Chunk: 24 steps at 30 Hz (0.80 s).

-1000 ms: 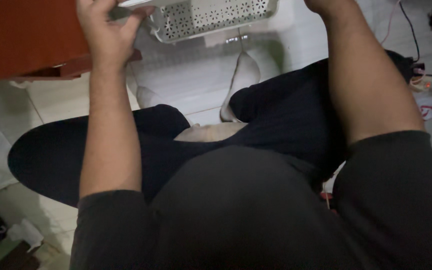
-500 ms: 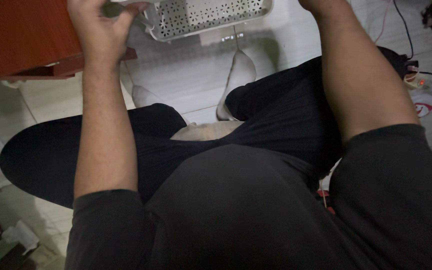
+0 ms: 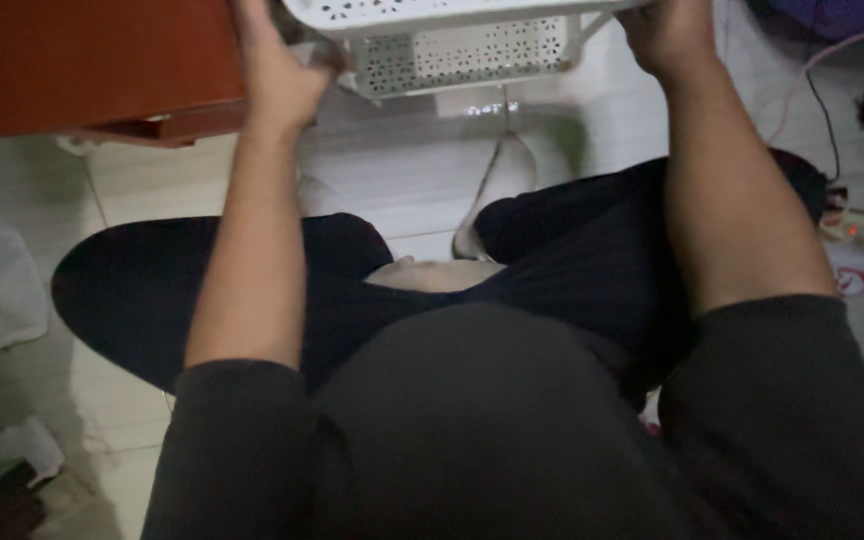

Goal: The person sits on the floor and assembles a white plastic storage rack by inserting white cylindrical poles into the corners of perforated trays. They stack multiple trays and secure them with the poles, adjusting the structure to ensure stability.

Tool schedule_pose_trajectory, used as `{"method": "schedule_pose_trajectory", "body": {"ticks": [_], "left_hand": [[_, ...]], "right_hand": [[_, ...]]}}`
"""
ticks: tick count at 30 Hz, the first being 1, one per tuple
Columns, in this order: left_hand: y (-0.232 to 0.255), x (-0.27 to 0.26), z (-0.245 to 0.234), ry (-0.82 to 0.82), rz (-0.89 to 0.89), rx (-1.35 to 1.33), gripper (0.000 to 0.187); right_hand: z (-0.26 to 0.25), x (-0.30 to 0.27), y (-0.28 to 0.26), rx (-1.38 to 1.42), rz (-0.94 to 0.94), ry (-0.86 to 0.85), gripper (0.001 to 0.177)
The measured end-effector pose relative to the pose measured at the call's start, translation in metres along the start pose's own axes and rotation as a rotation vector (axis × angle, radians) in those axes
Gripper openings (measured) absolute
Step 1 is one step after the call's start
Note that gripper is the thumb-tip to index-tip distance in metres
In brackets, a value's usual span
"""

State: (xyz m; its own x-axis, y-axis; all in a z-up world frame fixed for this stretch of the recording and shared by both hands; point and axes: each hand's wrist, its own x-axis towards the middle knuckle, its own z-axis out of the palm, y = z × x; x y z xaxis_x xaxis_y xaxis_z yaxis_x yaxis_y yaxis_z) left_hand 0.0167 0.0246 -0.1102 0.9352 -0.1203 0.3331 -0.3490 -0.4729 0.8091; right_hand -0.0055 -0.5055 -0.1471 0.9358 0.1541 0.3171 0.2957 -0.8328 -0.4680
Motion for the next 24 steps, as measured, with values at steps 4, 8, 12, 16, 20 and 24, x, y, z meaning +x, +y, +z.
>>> {"method": "schedule_pose_trajectory", "body": {"ticks": [4,8,12,16,20,24], "left_hand": [[-0.016,-0.013,0.03,-0.063,-0.148,-0.113,0.069],[-0.032,-0.015,0.046,-0.064,-0.272,0.099,0.045],[-0.038,-0.012,0.048,-0.024,-0.267,0.082,0.023],[-0.036,-0.01,0.053,0.003,-0.338,0.075,0.026],[-0.031,-0.014,0.055,0.025,-0.239,0.172,0.021],[-0.022,-0.012,0.052,0.033,-0.215,0.121,0.026]], "right_hand": [[-0.026,0.004,-0.019,0.018,0.155,-0.177,0.036],[-0.05,0.007,-0.014,-0.202,0.188,-0.261,0.04],[-0.072,0.006,0.003,0.229,0.26,0.133,0.011],[-0.083,0.02,0.0,1.034,0.459,0.299,0.017],[-0.084,0.025,-0.042,0.861,0.3,0.183,0.02],[-0.089,0.033,-0.093,0.783,0.237,0.052,0.033]]}}
